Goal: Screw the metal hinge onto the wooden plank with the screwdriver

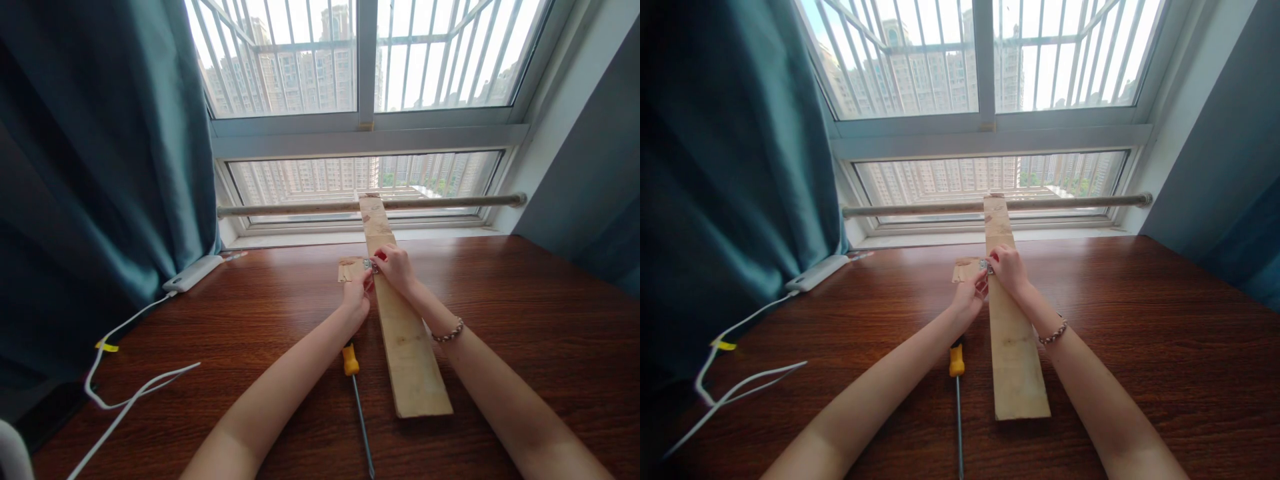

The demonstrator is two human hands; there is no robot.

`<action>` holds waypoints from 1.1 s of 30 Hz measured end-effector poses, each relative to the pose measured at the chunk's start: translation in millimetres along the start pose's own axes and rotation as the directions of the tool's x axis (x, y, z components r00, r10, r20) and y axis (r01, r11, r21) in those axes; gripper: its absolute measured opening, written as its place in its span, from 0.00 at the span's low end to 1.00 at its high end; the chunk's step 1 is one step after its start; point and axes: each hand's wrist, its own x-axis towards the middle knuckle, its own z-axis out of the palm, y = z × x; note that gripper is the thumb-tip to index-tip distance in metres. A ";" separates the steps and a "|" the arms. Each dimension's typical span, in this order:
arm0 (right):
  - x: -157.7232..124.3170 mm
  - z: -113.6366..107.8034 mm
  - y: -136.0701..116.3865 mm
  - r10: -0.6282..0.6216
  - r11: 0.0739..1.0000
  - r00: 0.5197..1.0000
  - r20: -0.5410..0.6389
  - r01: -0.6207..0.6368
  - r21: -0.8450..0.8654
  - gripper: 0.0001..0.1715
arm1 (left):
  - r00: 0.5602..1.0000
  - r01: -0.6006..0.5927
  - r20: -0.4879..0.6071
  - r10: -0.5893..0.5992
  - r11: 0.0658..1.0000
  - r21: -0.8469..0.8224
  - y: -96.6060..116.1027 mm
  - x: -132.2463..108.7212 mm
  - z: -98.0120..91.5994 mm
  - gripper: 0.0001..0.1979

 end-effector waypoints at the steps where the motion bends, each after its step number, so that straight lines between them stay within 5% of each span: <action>1: 0.3 -0.2 0.0 0.009 1.000 1.000 0.011 -0.009 0.001 0.06 | 1.000 0.004 0.007 -0.004 1.000 0.000 -0.2 0.6 -0.6 0.07; 5: 5.8 -15.9 -7.3 0.045 0.999 0.998 0.047 -0.046 0.016 0.09 | 1.000 0.021 0.003 -0.021 1.000 0.008 -0.7 4.0 -3.3 0.07; 9: 0.8 -59.5 -45.0 0.075 0.997 0.994 0.082 -0.077 0.027 0.08 | 1.000 0.003 -0.013 -0.003 1.000 0.010 -0.5 4.1 -2.2 0.07; 11: -16.2 -79.4 -74.8 0.073 0.997 0.974 0.215 -0.078 0.015 0.07 | 1.000 0.003 -0.005 -0.003 1.000 0.012 -0.2 2.5 -0.6 0.08; 13: -43.3 -88.7 -104.3 0.061 0.998 0.899 0.433 -0.061 -0.015 0.09 | 1.000 0.030 -0.006 -0.030 0.999 0.025 0.1 1.1 0.5 0.09; 15: -74.6 -86.0 -127.2 0.076 0.995 0.770 0.634 -0.017 -0.099 0.10 | 0.999 0.040 -0.005 -0.040 0.999 0.030 -0.1 1.2 0.3 0.08; 17: -102.2 -74.7 -140.8 0.139 0.980 0.693 0.708 0.007 -0.199 0.13 | 1.000 0.019 -0.003 -0.019 1.000 0.016 -0.9 3.5 -1.6 0.07; 22: -133.8 -39.2 -143.9 0.231 0.968 0.684 0.692 -0.090 -0.235 0.20 | 1.000 0.001 0.026 -0.002 0.999 0.035 -4.4 14.1 -8.8 0.07; 28: -130.9 -15.9 -128.2 0.269 0.936 0.693 0.668 -0.351 -0.013 0.20 | 0.999 0.009 0.047 -0.011 0.999 0.041 -5.5 18.1 -11.8 0.08; 30: -126.2 -19.7 -122.2 0.294 0.827 0.564 0.772 -0.555 0.090 0.15 | 0.999 0.014 0.046 -0.015 0.999 0.038 -4.8 17.2 -11.4 0.08; 33: -122.4 -39.8 -116.6 0.122 0.423 0.178 0.976 -0.899 0.111 0.06 | 0.999 0.025 0.043 -0.026 0.999 0.037 -3.0 15.2 -10.4 0.08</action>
